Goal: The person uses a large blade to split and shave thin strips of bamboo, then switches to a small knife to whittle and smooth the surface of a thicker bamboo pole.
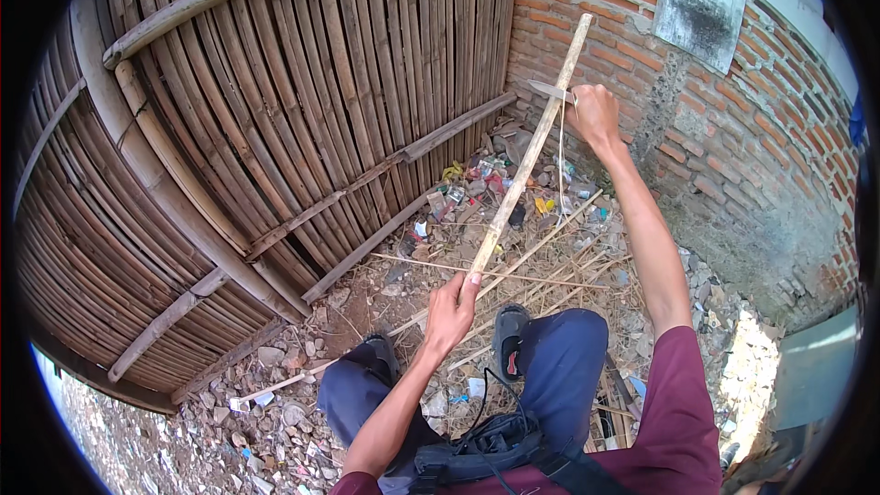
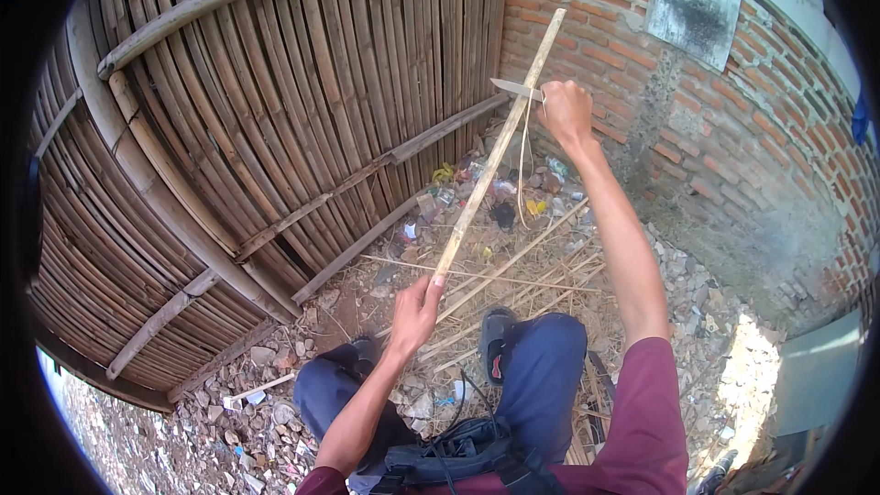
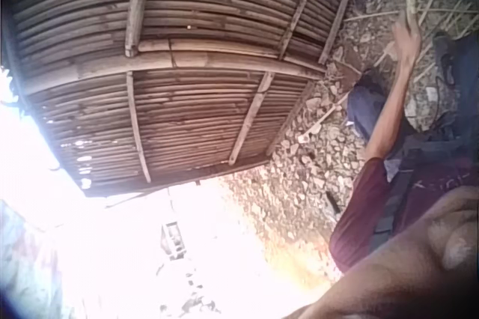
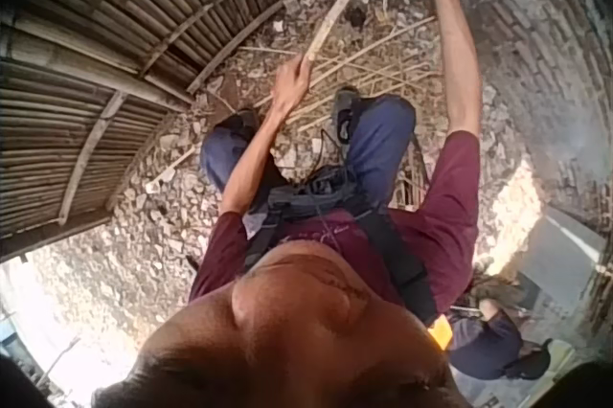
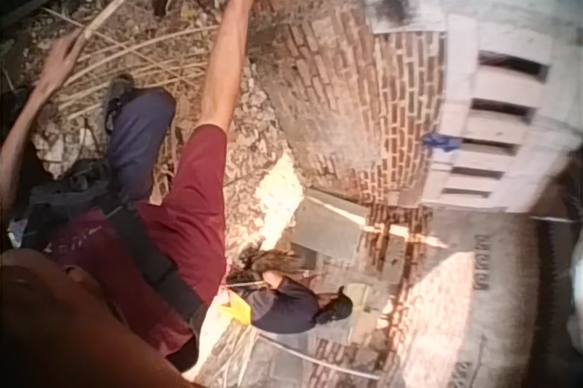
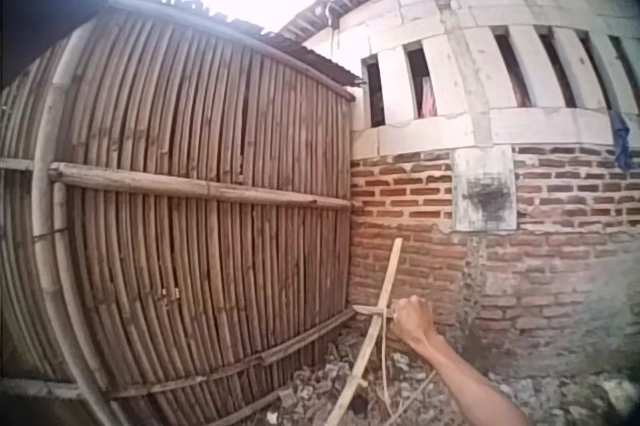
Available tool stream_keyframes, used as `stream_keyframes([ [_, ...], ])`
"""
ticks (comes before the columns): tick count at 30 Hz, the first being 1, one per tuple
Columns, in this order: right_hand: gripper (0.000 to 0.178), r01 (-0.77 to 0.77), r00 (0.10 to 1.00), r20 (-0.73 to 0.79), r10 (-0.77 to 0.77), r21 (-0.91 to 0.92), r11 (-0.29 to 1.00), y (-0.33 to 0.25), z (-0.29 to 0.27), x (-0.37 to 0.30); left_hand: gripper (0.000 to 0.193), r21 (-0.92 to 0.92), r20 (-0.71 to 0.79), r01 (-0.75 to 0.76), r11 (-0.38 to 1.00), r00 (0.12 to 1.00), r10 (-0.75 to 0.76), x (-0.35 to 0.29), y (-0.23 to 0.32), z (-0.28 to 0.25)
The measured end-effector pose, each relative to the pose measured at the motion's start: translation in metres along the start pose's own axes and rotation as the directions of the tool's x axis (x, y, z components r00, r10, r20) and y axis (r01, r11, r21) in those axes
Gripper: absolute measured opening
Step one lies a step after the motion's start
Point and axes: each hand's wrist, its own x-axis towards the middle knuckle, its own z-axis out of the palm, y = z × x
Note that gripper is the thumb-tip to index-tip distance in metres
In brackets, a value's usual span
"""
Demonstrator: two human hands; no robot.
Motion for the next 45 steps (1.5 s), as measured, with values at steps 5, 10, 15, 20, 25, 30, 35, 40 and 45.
stream_keyframes([
  [5,0.014,-0.277,0.961,-0.015,0.277,0.003,0.961,0.033,-0.023,0.037,0.047,-0.022,0.023,0.004,1.0,1.0,-0.003,-0.007,0.005,-0.001],
  [10,0.031,-0.558,0.829,-0.025,0.559,-0.107,0.823,0.131,-0.023,0.055,0.047,0.011,0.1,0.042,0.999,0.994,-0.043,-0.012,0.005,0.002],
  [15,0.041,-0.648,0.747,-0.03,0.664,-0.251,0.719,0.334,-0.042,0.014,0.047,-0.087,0.153,-0.035,0.996,0.987,0.048,-0.013,0.014,0.015],
  [20,0.016,-0.854,0.228,0.682,0.695,-0.203,0.48,0.299,0.077,-0.15,0.047,0.021,0.038,0.092,0.996,0.995,-0.092,-0.005,-0.021,-0.013],
  [25,0.037,-0.842,-0.101,0.901,0.421,-0.303,0.446,0.266,0.095,-0.425,0.044,-0.057,-0.027,0.056,0.997,0.998,-0.057,0.007,-0.016,-0.012],
  [30,0.039,-0.31,-0.738,0.63,0.242,-0.636,0.707,0.171,0.07,-0.622,0.042,-0.116,-0.124,0.017,0.993,0.992,-0.031,0.008,-0.014,-0.017],
  [35,0.048,-0.641,-0.388,0.809,0.441,-0.581,0.503,0.168,-0.002,-0.744,0.037,-0.05,-0.113,-0.013,0.999,0.994,0.007,0.02,-0.023,-0.009],
  [40,0.055,-0.491,-0.172,0.779,0.602,-0.598,0.633,0.179,-0.013,-0.84,0.041,-0.002,-0.24,-0.108,0.994,0.965,0.105,0.038,-0.033,-0.011],
  [45,0.058,-0.511,-0.153,0.757,0.636,-0.611,0.605,0.172,-0.028,-0.897,0.05,-0.012,-0.242,-0.226,0.974,0.946,0.217,0.066,-0.002,-0.014],
])
